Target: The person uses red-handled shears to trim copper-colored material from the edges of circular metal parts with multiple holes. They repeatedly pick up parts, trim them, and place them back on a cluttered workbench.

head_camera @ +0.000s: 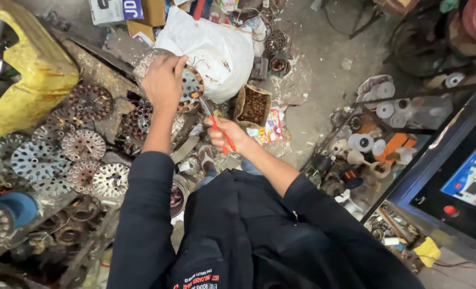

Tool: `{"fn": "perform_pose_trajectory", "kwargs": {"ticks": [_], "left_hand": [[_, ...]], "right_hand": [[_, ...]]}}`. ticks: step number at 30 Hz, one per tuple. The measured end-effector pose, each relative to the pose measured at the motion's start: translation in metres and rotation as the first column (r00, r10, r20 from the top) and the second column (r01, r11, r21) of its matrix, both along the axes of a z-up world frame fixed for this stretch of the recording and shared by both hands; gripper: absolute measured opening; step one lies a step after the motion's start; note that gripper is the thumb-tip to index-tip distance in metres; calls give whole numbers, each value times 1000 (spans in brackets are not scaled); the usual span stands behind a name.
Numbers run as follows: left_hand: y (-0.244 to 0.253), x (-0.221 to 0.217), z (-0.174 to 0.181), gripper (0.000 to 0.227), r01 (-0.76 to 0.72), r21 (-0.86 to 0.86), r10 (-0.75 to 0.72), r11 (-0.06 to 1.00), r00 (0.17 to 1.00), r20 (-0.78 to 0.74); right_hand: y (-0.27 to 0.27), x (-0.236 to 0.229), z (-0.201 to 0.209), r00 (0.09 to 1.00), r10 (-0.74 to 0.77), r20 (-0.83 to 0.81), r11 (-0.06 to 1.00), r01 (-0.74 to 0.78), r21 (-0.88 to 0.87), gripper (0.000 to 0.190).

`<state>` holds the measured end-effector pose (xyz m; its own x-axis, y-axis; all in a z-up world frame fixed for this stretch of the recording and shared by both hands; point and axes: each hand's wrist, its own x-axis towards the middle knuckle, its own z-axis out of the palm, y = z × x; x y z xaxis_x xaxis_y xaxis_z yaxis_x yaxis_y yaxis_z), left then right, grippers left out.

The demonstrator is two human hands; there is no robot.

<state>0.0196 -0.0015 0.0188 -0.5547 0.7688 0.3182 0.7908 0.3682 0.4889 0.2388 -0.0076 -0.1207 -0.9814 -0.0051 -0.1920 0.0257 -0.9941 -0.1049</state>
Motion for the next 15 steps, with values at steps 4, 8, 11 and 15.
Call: {"fn": "perform_pose_trajectory", "kwargs": {"ticks": [4, 8, 11, 15], "left_hand": [[-1, -6, -12, 30, -3, -30, 2, 1000, 999, -34], [0, -13, -24, 37, -66, -87, 53, 994, 987, -149], [-1, -15, -29, 33, 23, -35, -29, 999, 978, -206], [-3, -19, -24, 27, 52, -33, -55, 998, 993, -106]], "right_hand": [[-11, -20, 4, 986, -103, 132, 929, 48, 368, 21], [-6, -27, 24, 882, -424, 204, -357, -370, 858, 33], [-12, -3, 29, 892, -335, 305, -389, -426, 817, 26], [-29, 57, -6, 840, -500, -209, -650, -205, 732, 25]]}}
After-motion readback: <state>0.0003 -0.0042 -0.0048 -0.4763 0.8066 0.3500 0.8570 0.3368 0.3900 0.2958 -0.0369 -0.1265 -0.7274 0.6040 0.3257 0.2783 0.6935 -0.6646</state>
